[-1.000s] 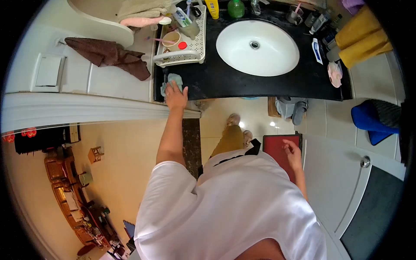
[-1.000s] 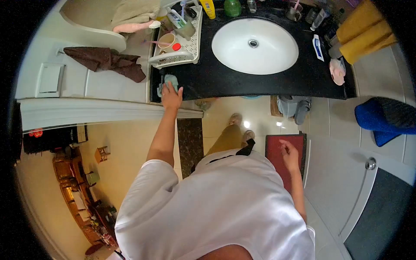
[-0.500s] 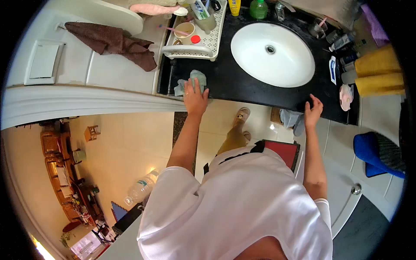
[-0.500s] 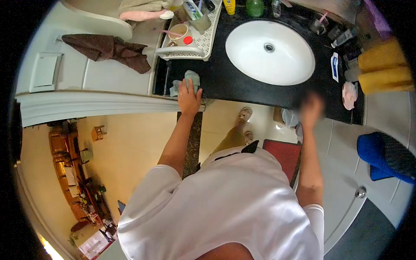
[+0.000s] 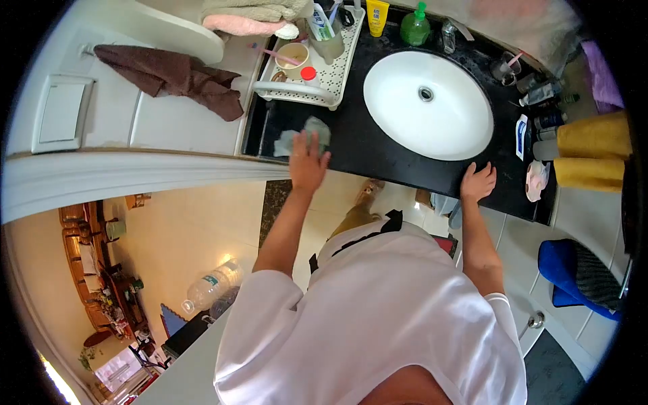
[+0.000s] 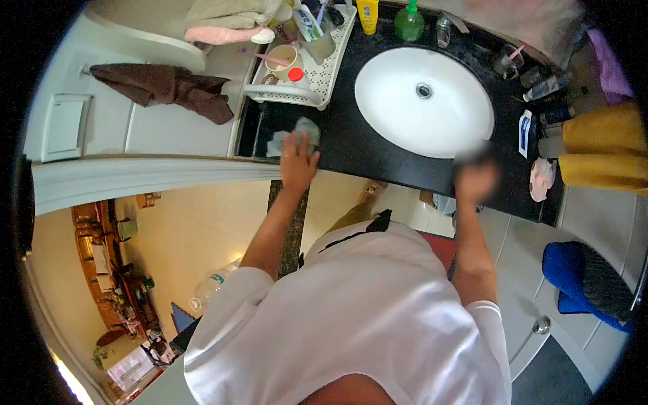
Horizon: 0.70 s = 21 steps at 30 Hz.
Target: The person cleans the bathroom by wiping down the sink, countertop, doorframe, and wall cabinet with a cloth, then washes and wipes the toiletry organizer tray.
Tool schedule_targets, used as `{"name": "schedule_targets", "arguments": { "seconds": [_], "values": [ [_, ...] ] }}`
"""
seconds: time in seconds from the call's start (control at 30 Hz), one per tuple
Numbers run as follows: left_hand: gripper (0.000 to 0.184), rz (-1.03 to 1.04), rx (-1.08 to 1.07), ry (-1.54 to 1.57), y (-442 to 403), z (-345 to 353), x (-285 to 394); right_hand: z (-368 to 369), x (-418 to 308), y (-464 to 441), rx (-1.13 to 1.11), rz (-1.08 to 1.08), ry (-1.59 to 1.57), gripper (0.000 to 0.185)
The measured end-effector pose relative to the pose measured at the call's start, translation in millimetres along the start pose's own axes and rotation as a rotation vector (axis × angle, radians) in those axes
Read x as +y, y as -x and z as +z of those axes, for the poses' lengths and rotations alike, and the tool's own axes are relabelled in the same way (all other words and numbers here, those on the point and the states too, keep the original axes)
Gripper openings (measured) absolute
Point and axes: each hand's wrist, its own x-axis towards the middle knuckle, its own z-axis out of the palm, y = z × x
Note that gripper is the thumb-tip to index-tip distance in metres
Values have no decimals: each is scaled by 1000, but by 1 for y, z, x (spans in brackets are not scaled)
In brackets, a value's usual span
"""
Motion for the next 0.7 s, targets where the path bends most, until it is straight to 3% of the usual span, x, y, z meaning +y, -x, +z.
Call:
{"name": "schedule_targets", "arguments": {
  "seconds": [0.07,0.2,0.27,0.33,0.43,0.53,0.57,0.7],
  "values": [
    [64,2,-1,40,-6,-1,16,12,-2,9,187,60,115,55],
    [63,-58,2,70,-47,7,13,6,-13,4,184,138,115,54],
    [54,-88,29,88,-76,16,5,7,-6,0,85,117,47,53],
    [49,-138,-66,25,-95,12,6,4,-6,-1,86,105,50,53],
    [42,-159,-32,11,-107,17,10,5,-7,0,104,93,28,52],
    [49,-84,22,66,-88,23,13,-4,-9,5,98,91,13,51],
    [53,-54,128,92,-71,24,20,-5,-10,3,92,94,8,51],
    [62,-18,-15,97,-1,4,60,4,-9,2,137,73,7,51]
  ]
}}
